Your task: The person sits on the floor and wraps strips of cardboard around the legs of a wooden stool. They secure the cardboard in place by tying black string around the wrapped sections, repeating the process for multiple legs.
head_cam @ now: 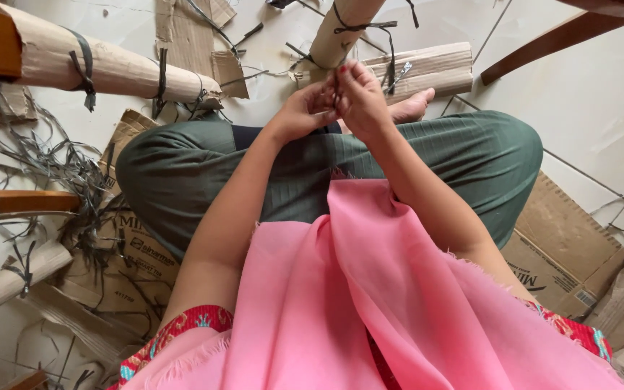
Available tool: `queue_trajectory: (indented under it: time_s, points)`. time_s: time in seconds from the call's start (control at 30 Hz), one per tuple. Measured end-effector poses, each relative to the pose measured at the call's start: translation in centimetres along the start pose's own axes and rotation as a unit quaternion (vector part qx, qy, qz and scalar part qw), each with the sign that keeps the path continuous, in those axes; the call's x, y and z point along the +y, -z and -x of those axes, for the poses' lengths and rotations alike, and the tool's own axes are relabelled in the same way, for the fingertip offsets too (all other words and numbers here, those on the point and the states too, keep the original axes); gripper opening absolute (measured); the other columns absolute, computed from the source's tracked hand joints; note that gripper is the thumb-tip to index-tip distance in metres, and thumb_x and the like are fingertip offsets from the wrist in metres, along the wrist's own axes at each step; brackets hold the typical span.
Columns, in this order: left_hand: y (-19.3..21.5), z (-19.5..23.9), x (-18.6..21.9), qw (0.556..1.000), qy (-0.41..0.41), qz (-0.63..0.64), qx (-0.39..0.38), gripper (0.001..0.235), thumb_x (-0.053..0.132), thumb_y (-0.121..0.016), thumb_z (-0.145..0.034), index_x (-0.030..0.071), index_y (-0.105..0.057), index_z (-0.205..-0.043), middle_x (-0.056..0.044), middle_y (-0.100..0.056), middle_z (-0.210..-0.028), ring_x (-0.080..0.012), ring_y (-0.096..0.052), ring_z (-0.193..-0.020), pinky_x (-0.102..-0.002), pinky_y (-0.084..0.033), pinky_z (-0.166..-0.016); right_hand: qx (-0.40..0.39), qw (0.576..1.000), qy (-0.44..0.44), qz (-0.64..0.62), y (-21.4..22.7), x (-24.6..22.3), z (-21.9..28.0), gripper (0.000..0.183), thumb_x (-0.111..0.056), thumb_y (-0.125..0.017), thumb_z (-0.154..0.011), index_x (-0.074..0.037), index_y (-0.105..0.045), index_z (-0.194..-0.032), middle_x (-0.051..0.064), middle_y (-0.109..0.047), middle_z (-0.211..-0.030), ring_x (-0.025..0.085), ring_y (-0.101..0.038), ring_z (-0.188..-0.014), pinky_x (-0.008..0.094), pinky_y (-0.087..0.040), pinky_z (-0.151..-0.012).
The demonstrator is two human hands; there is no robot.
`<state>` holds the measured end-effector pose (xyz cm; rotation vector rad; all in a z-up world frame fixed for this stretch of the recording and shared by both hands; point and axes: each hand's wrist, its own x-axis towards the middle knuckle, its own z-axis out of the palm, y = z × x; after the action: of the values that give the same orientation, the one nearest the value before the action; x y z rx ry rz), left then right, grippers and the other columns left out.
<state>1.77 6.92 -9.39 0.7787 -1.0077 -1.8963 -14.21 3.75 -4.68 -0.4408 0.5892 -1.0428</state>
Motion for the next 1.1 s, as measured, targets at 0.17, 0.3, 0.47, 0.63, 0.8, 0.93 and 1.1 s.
queue_trajectory:
  time_s: [0.17,0.3,0.47,0.63,0.8,0.93,1.1]
  points:
    - [-1.3,0.9,3.9,0.995,0.016,-0.088,0.039,0.026,0.022,-0.067,-0.1,0.003,-0.068,-0.118,-0.012,-0.075,-0.087,-0.0155,-0.073,-0.082,-0.028,-0.06,-0.083,0.005,0.998,0.013,-0.061,-0.6,-3.5,0.5,0.013,-0.018,-0.061,-0.104,-0.01,-0.051,-0.101,0.008,-0.057,-0.09,0.015,-0.05,-0.071,0.025,-0.042,-0.062]
    - [-1.2,1.8,5.6,0.986,0.025,-0.103,0.125,0.035,0.045,-0.073,-0.092,0.009,-0.069,-0.092,-0.001,-0.063,-0.078,-0.0096,-0.068,-0.065,-0.021,-0.06,-0.065,-0.008,0.998,0.043,0.034,-1.2,-7.1,1.7,0.021,-0.025,-0.064,-0.104,-0.014,-0.05,-0.094,0.0,-0.041,-0.072,0.01,-0.033,-0.059,0.023,-0.027,-0.052]
    - [-1.6,2.5,5.9,0.984,-0.061,-0.067,0.15,0.036,0.041,-0.072,-0.093,0.005,-0.072,-0.097,-0.006,-0.07,-0.082,-0.0119,-0.069,-0.07,-0.028,-0.064,-0.074,-0.025,0.933,0.061,0.354,-2.1,-10.3,4.3,0.008,-0.013,-0.062,-0.108,-0.011,-0.055,-0.104,-0.001,-0.049,-0.078,0.007,-0.041,-0.065,0.02,-0.033,-0.053]
    - [-2.3,2.4,6.2,0.977,-0.113,-0.089,0.156,0.024,0.022,-0.07,-0.099,0.002,-0.07,-0.112,-0.009,-0.074,-0.103,-0.0184,-0.076,-0.095,-0.029,-0.064,-0.091,-0.025,0.759,-0.006,0.651,-4.6,-10.0,6.1,0.04,-0.017,-0.082,-0.092,-0.017,-0.068,-0.13,-0.008,-0.065,-0.102,0.002,-0.047,-0.068,0.02,-0.037,-0.08]
    - [-2.7,2.4,6.3,0.971,-0.121,-0.105,0.179,0.017,0.01,-0.069,-0.1,0.003,-0.067,-0.114,-0.011,-0.075,-0.101,-0.0204,-0.076,-0.098,-0.03,-0.063,-0.094,0.069,0.663,-0.084,0.74,-4.6,-9.8,5.2,0.011,-0.037,-0.072,-0.097,-0.03,-0.078,-0.091,-0.014,-0.075,-0.088,0.011,-0.065,-0.098,0.079,-0.002,-0.102]
    - [-2.1,2.1,6.3,0.968,-0.091,-0.103,0.212,0.022,0.017,-0.07,-0.098,0.002,-0.067,-0.114,-0.012,-0.076,-0.1,-0.0198,-0.076,-0.097,-0.031,-0.065,-0.093,0.106,0.725,0.004,0.681,-0.1,-10.5,4.2,0.008,-0.027,-0.085,-0.089,-0.021,-0.082,-0.093,-0.007,-0.077,-0.084,0.004,-0.067,-0.078,0.024,-0.052,-0.071]
    - [-0.4,0.9,4.9,0.95,-0.041,-0.123,0.282,0.023,0.022,-0.069,-0.098,0.004,-0.07,-0.112,-0.01,-0.079,-0.095,-0.0128,-0.075,-0.091,-0.026,-0.063,-0.089,0.187,0.719,0.037,0.668,3.5,-12.7,3.6,0.005,-0.019,-0.085,-0.097,-0.015,-0.081,-0.097,-0.009,-0.053,-0.062,0.004,-0.039,-0.057,0.026,-0.032,-0.053]
